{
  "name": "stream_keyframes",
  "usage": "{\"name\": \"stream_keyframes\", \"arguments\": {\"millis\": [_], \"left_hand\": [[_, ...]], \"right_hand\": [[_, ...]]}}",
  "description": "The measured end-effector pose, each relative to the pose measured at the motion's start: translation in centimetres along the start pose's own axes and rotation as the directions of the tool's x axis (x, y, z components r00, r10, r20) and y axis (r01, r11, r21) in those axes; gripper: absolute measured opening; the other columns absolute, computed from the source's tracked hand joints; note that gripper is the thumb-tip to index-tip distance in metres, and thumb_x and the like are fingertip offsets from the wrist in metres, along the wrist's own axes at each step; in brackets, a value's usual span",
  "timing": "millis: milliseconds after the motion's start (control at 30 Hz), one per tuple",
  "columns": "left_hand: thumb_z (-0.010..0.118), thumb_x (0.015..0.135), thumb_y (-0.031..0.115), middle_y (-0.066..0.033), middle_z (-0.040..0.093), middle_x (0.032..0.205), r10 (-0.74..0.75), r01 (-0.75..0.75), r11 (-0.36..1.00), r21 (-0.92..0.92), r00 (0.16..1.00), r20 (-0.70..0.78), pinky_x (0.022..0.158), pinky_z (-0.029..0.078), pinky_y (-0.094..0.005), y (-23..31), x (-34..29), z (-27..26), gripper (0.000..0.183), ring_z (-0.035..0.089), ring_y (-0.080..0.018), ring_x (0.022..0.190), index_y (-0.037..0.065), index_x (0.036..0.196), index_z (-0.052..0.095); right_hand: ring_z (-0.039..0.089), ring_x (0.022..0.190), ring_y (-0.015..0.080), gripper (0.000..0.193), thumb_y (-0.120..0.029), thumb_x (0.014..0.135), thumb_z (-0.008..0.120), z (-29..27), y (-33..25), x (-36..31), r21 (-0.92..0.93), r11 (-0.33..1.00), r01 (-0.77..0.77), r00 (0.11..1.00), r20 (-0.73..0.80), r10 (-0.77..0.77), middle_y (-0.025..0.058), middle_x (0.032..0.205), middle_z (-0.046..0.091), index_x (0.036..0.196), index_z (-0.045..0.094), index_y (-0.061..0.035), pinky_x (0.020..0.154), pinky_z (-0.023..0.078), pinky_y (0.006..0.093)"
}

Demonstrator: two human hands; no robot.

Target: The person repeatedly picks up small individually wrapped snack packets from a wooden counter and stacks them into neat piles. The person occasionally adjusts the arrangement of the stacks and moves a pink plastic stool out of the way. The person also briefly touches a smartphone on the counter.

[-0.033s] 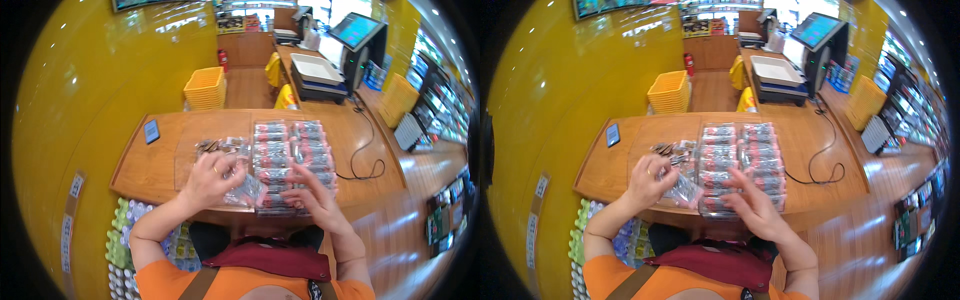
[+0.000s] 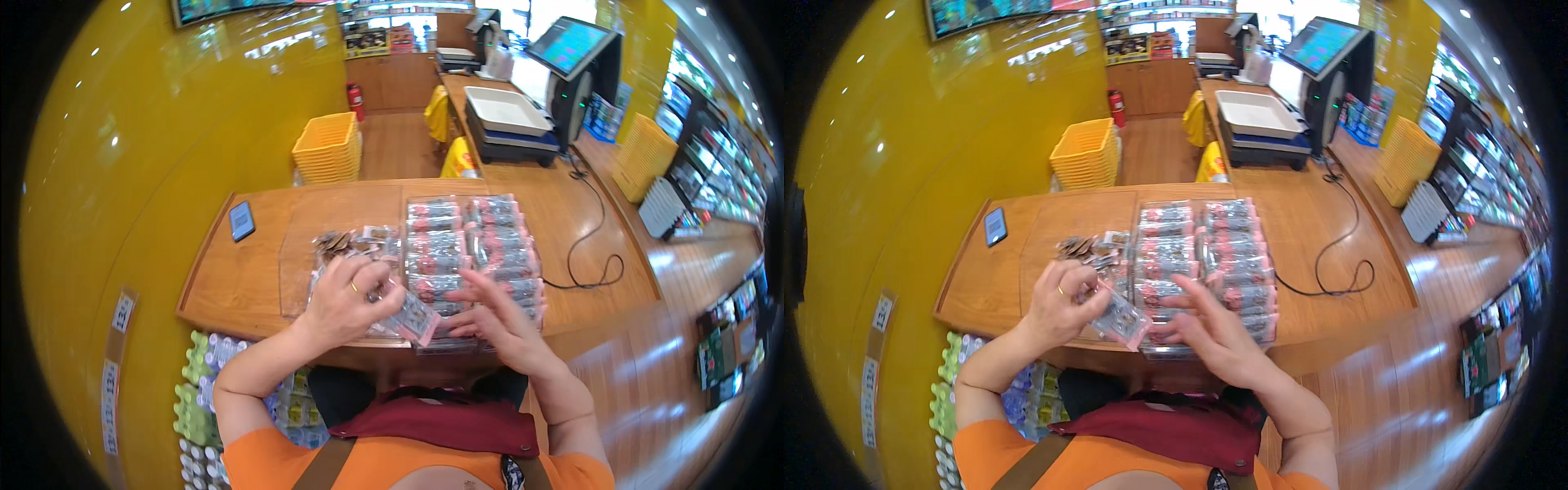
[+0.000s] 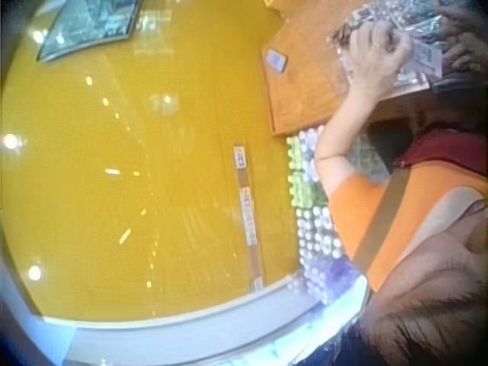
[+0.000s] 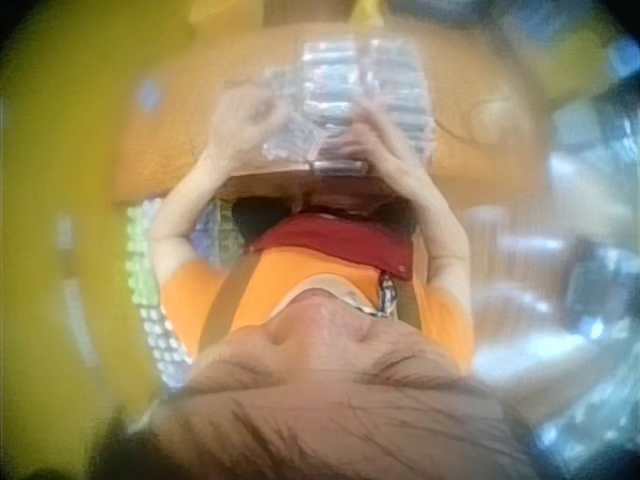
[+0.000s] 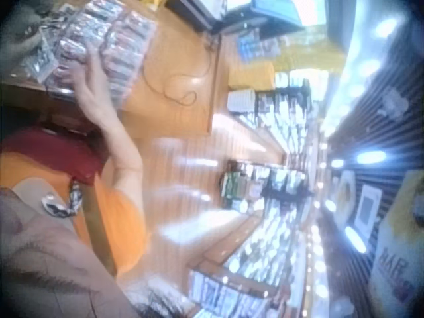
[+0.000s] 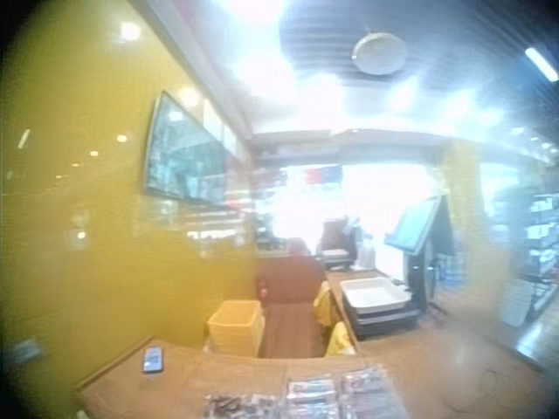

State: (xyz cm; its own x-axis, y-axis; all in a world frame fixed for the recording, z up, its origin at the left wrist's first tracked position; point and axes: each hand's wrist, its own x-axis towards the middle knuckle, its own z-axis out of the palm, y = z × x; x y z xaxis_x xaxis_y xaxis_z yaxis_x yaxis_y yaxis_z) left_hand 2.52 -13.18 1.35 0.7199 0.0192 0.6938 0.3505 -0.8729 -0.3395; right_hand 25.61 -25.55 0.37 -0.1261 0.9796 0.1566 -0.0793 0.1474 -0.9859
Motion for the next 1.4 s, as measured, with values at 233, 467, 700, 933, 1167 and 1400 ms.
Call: {"name": "stream_keyframes", "arguments": {"millis": [233, 467, 700, 933, 1167, 1400], "left_hand": [[0.066, 0.073, 0.002, -0.0108, 0.049, 0.104, -0.287, 0.223, 0.918, -0.327, 0.944, -0.163, 0.068, 0.047, -0.0354, 2.4, 2.5, 3.1, 0.034, 0.052, -0.0282, 0.091, 0.011, 0.105, 0.058], [0.054, 0.091, 0.002, -0.0115, 0.054, 0.121, -0.472, 0.336, -0.534, -0.776, 0.643, 0.603, 0.087, 0.049, -0.0278, 5.8, 1.7, 3.6, 0.055, 0.057, -0.0153, 0.103, 0.003, 0.141, 0.031], [0.06, 0.087, -0.004, -0.0088, 0.061, 0.109, -0.544, 0.277, -0.504, -0.818, 0.634, 0.55, 0.086, 0.05, -0.0262, 7.6, 3.0, 4.6, 0.055, 0.058, -0.0139, 0.103, 0.004, 0.135, 0.034], [0.063, 0.085, -0.005, -0.0093, 0.062, 0.104, -0.616, 0.269, -0.422, -0.866, 0.616, 0.491, 0.072, 0.052, -0.0229, 8.0, 3.2, 5.0, 0.052, 0.062, -0.0133, 0.094, 0.007, 0.127, 0.034], [0.061, 0.084, -0.01, -0.0126, 0.058, 0.115, -0.647, 0.266, -0.428, -0.864, 0.577, 0.498, 0.076, 0.052, -0.0223, 8.2, 2.4, 3.6, 0.046, 0.061, -0.0124, 0.097, 0.004, 0.122, 0.039], [0.063, 0.084, -0.007, -0.0003, 0.059, 0.095, -0.71, 0.3, -0.367, -0.881, 0.521, 0.474, 0.057, 0.041, -0.0127, 6.9, 1.4, 2.6, 0.048, 0.052, 0.001, 0.068, 0.003, 0.125, 0.041]], "right_hand": [[0.065, 0.084, 0.0188, 0.044, -0.009, 0.095, 0.053, 1.1, 1.1, 0.3, 0.259, 0.959, -0.118, 0.989, 0.116, 0.09, 0.0124, 0.101, 0.06, 0.133, 0.034, 0.0006, 0.069, 0.056, 0.0285], [0.065, 0.087, 0.018, 0.046, -0.008, 0.095, 0.053, 0.5, 1.4, 0.1, 0.253, 0.965, 0.071, 0.993, -0.112, -0.043, 0.014, 0.117, 0.054, 0.133, 0.032, 0.0031, 0.075, 0.058, 0.0309], [0.065, 0.085, 0.0153, 0.052, -0.005, 0.092, 0.057, 0.3, 2.0, 0.2, 0.17, 0.981, 0.09, 0.981, -0.185, -0.058, 0.0146, 0.122, 0.051, 0.137, 0.031, -0.0014, 0.074, 0.058, 0.0293], [0.065, 0.081, 0.0126, 0.031, -0.005, 0.089, 0.063, -1.2, 2.7, -0.1, -0.248, 0.934, 0.257, 0.92, -0.233, -0.315, 0.0119, 0.112, 0.057, 0.119, 0.054, 0.0003, 0.065, 0.053, 0.0229], [0.063, 0.081, 0.0109, 0.02, -0.009, 0.088, 0.065, -6.0, 0.8, 0.4, 0.015, 0.995, 0.101, 0.961, -0.26, -0.094, 0.0048, 0.09, 0.065, 0.105, 0.062, 0.0017, 0.07, 0.05, 0.0232], [0.053, 0.081, 0.0077, 0.016, -0.011, 0.09, 0.058, -17.0, -0.2, 8.8, -0.654, 0.756, 0.003, 0.957, -0.217, -0.192, 0.001, 0.088, 0.062, 0.102, 0.063, -0.0005, 0.072, 0.044, 0.0235]]}}
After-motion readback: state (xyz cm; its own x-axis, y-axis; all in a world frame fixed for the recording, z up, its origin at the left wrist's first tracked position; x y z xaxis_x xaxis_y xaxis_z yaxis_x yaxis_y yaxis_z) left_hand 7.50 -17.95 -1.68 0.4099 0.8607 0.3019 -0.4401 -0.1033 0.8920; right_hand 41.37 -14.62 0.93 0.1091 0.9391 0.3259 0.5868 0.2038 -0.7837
